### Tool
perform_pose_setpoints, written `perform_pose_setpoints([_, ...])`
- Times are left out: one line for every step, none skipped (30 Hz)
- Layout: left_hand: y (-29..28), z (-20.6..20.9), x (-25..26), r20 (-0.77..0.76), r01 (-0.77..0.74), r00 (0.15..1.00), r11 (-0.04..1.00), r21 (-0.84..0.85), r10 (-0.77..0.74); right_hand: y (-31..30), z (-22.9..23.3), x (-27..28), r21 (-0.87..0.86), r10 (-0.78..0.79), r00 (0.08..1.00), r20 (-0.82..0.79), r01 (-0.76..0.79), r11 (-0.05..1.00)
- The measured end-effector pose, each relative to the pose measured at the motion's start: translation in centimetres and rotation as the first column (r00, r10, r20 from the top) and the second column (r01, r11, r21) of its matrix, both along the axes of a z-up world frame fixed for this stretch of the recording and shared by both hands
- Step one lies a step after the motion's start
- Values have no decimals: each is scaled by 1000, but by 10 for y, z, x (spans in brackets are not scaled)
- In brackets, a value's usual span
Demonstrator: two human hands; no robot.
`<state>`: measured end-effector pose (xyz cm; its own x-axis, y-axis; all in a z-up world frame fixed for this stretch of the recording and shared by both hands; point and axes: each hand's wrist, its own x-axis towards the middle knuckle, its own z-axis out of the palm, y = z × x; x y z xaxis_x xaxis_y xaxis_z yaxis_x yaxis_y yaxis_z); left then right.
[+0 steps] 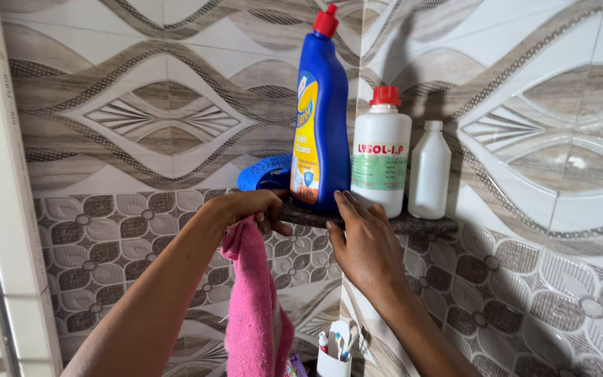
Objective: The person wipes the tiled wall and a small shelf in a bathroom using a pink cloth. They then organize various items on the shelf, including a toothbrush holder, toothpaste, wet wipes, a green soap dish, and several cleaning bottles, arranging them neatly.
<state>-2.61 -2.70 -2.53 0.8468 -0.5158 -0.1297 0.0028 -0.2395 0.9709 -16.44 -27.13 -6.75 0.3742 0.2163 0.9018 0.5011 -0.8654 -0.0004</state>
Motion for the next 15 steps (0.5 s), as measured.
perform_pose_setpoints([3, 1, 1, -7, 9, 1000, 1000, -24, -9, 0, 1, 2, -8, -4, 1000, -3, 4, 1000])
perform_pose_setpoints([3, -1, 5, -23, 22, 999, 999, -44, -23, 0, 0, 2, -12, -9, 1000, -22, 9, 1000])
perform_pose_setpoints([4, -4, 10, -39, 34, 999, 997, -64, -37, -1, 0, 2, -15, -15, 999, -41, 14, 1000])
perform_pose_setpoints([5, -5, 15, -60, 63, 996, 990, -127, -71, -2, 5, 3, -16, -23, 999, -48, 22, 1000])
perform_pose_setpoints([8, -9, 18, -80, 91, 991, 978, -189, -107, -3, 9, 2, -3, -26, 998, -60, 26, 1000])
perform_pose_setpoints([10, -17, 18, -109, 112, 984, 961, -252, -143, -2, 10, -1, 9, -27, 996, -83, 28, 1000])
perform_pose_setpoints([10, -22, 17, -82, 50, 994, 966, -253, -73, -2, 10, -5, 21, -28, 994, -107, 31, 999])
perform_pose_setpoints([10, -25, 14, -52, -13, 999, 967, -256, -1, 0, 11, -8, 25, -36, 990, -133, 40, 999])
perform_pose_setpoints([9, -27, 8, -23, -75, 997, 962, -261, 72, 2, 12, -11, 29, -44, 986, -160, 49, 998])
perform_pose_setpoints([7, -30, -1, 20, -129, 990, 955, -268, 140, 4, 12, -14, 33, -55, 980, -191, 63, 997])
perform_pose_setpoints([4, -34, -11, 61, -182, 976, 943, -278, 207, 8, 13, -14, 31, -48, 980, -192, 55, 998])
perform_pose_setpoints([-2, -37, -21, 102, -230, 958, 929, -290, 268, 9, 14, -13, 29, -46, 980, -194, 52, 998])
perform_pose_setpoints([-9, -40, -31, 207, -290, 915, 922, -258, 346, 8, 12, -13, 27, -43, 980, -196, 49, 998])
perform_pose_setpoints([-18, -42, -42, 312, -350, 856, 907, -235, 412, 4, 10, -12, -4, -6, 994, -111, 5, 1000])
perform_pose_setpoints([-27, -46, -54, 415, -411, 782, 885, -219, 466, 0, 9, -11, -39, 35, 999, -27, -36, 999])
